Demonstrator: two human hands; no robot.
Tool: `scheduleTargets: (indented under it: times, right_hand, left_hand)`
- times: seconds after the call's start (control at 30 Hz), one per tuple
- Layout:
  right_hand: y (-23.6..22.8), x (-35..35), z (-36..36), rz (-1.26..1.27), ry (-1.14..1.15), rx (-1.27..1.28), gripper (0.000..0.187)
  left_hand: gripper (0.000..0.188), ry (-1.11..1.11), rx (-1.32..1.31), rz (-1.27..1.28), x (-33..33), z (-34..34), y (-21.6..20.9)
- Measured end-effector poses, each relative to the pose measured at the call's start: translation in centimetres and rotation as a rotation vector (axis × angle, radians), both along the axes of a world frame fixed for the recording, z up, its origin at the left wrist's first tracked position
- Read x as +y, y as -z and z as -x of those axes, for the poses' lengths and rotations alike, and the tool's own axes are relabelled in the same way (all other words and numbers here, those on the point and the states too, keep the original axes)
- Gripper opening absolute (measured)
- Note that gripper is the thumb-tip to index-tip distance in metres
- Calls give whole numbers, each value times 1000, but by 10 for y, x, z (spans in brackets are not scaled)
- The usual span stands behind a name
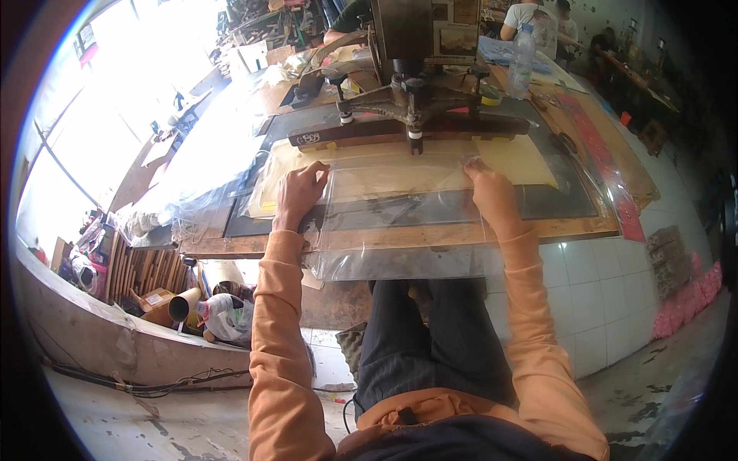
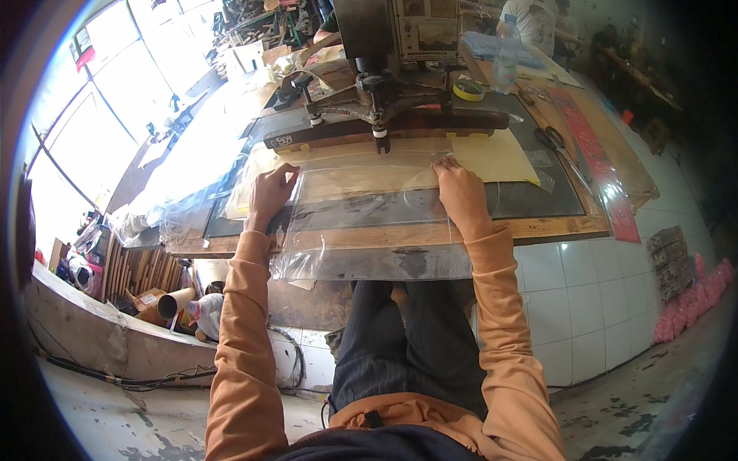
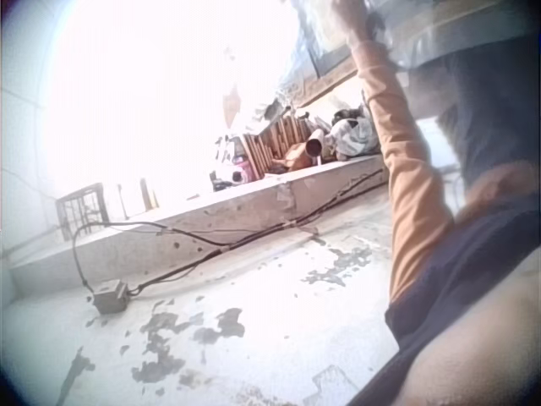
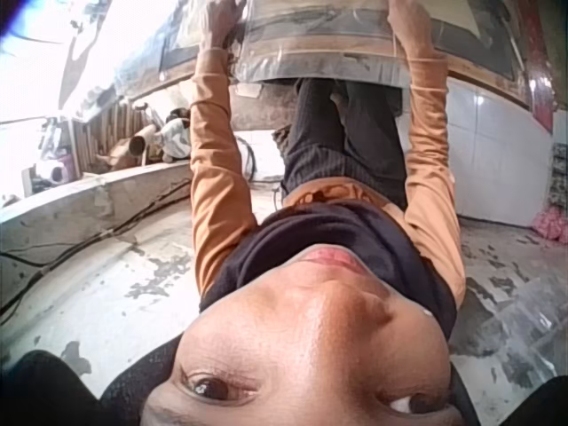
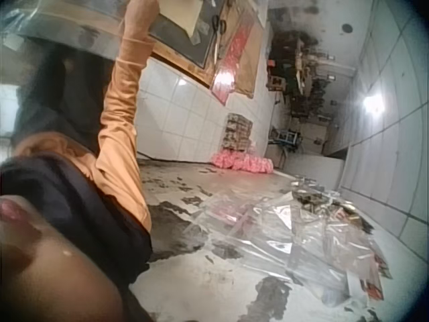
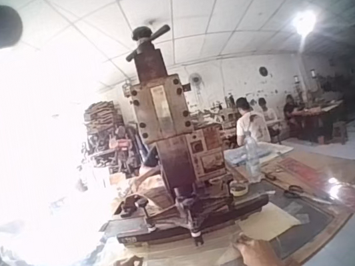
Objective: The person positions a clear plastic sheet on a workbench under a press machine and operates the machine to seal the plastic, repeating the action for several sections.
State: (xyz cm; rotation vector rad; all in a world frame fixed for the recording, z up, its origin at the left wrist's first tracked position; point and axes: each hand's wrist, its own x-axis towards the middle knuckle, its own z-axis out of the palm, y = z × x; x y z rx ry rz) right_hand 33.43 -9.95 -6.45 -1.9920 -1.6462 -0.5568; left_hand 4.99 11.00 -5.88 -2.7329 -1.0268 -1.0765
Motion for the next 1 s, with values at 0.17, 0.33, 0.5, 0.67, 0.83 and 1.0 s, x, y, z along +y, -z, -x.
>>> scheduleTargets:
  times: [0.17,0.33,0.5,0.67,0.83,1.0]
  right_hand:
    - [-5,-2,3,12,1,27,29]
    - [-5,-3,4,11,6,30,29]
    - [-5,-3,4,4,-1,20,28]
    - [-1,-1,1,-16,0,3,29]
    - [-3,-2,3,0,-1,-11,28]
    - [-7,-3,5,25,8,11,28]
  left_hand:
    - [10,5,-6,5,1,1,1]
    - [10,5,0,-3,3,0,2]
    - [10,6,-8,-5,1,1,1]
    - [10,10,-8,-13,2,0,1]
    - [9,16,-12,-26,1,0,1]
    - [10,6,2,-21,1,1,0]
